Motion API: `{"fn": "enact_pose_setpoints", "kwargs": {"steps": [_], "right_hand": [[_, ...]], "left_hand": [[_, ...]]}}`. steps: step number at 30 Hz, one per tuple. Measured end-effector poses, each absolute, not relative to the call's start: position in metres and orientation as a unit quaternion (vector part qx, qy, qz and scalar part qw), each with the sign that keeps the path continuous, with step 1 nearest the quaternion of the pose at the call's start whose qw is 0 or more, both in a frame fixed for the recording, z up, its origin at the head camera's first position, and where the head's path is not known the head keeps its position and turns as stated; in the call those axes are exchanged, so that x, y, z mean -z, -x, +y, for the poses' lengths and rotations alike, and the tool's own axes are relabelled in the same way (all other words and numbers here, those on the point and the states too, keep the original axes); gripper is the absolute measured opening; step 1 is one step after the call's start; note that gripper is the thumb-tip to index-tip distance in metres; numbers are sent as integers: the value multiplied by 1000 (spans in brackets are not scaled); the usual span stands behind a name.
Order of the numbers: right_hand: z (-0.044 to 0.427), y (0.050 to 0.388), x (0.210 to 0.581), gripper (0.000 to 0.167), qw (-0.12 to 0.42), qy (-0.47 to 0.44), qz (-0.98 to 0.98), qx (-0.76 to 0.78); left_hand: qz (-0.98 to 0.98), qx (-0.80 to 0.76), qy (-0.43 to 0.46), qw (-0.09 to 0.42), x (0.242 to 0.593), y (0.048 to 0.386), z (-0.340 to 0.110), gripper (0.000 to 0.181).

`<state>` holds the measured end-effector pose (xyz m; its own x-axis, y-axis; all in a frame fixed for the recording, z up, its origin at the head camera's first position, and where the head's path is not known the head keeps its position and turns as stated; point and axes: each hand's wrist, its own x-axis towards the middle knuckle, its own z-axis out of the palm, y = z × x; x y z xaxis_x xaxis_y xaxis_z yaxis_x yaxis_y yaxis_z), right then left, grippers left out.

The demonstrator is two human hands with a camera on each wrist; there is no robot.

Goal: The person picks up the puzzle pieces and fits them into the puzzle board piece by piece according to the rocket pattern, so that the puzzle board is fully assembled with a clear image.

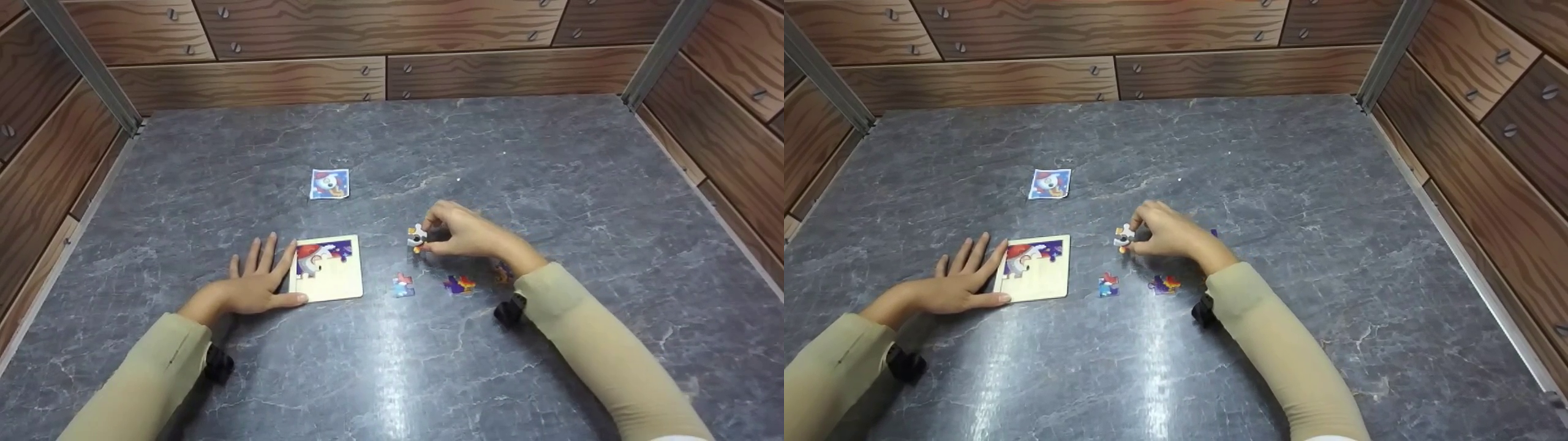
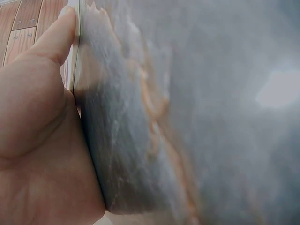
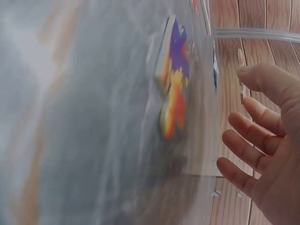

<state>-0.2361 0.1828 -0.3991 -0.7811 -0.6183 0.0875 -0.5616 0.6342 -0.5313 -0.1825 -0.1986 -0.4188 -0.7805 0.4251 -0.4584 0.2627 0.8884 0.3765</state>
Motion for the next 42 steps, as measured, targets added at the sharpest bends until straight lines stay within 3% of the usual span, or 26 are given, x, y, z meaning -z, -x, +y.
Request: {"fn": "enact_pose_setpoints", "kwargs": {"steps": [42], "right_hand": [[77, 224, 389, 27, 99, 408, 865, 274]], "left_hand": [[936, -137, -176, 272, 421, 184, -197, 105]]}}
